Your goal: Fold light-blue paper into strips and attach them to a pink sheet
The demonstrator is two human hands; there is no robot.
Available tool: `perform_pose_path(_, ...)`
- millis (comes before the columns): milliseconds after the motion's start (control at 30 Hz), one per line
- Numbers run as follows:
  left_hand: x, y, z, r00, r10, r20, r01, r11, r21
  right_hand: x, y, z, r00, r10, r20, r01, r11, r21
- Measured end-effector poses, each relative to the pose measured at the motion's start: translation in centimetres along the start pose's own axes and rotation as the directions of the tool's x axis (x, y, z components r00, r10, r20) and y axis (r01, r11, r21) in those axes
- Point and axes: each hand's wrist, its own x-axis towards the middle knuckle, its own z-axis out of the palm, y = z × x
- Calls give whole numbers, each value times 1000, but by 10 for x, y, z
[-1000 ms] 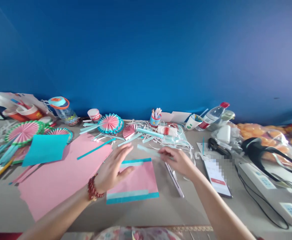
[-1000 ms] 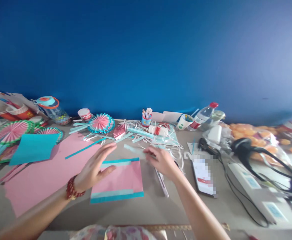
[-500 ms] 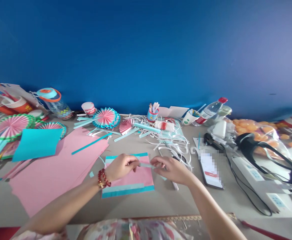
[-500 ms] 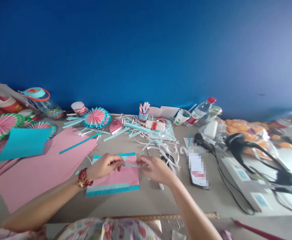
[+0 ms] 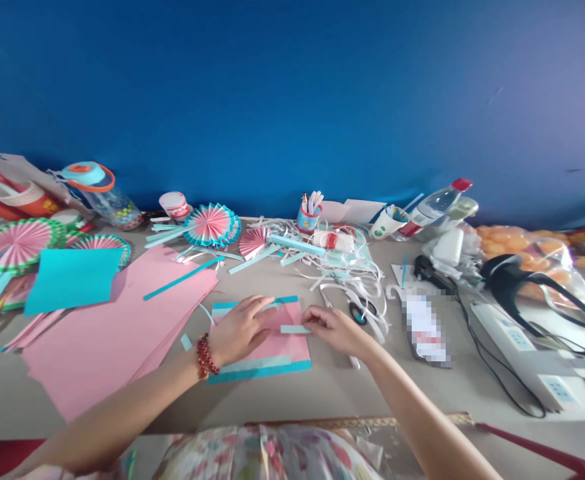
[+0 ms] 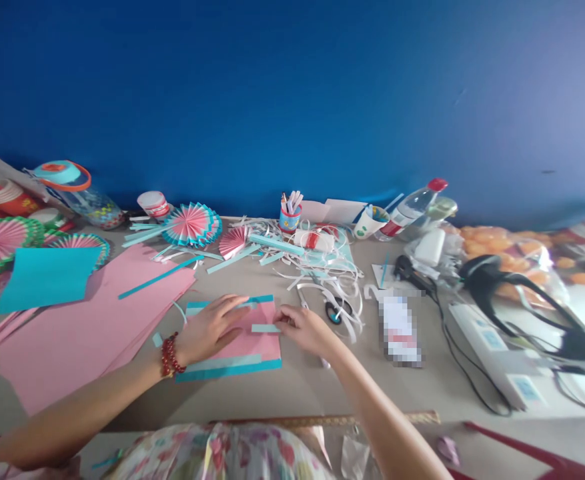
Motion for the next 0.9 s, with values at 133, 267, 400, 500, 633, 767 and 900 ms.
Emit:
perform_pose_path(133, -15, 0, 12, 990, 49, 133, -53, 998, 28, 4, 8, -1, 999, -11, -40, 13, 999, 40)
perform_pose_path(267, -22, 7, 6, 982, 55, 183, -63, 997, 42, 14, 11, 0, 999, -39, -27, 42, 994, 106)
perform_pose_path(400, -17, 8, 5, 987, 46, 153, -51, 998, 28, 25, 14, 2, 998, -48, -27, 51, 991, 121)
perform_pose_path(500, -13, 4, 10, 990, 51, 131, -54, 998, 18, 29, 16, 1, 999, -43, -31, 47, 991, 127)
perform_pose_path(633, -14, 1, 16, 993, 47, 105, -47, 999, -1, 28, 20, -1, 998, -41, -42, 46, 990, 131)
perform_pose_path(767, -17, 0, 18, 996, 33, 88, -31, 999, -24, 27, 23, 1, 999, -22, -45, 27, 991, 128)
perform_pose_path(900, -17, 1, 18, 996, 28, 85, -24, 999, -41, 26, 23, 3, 999, -3, -49, 8, 993, 115)
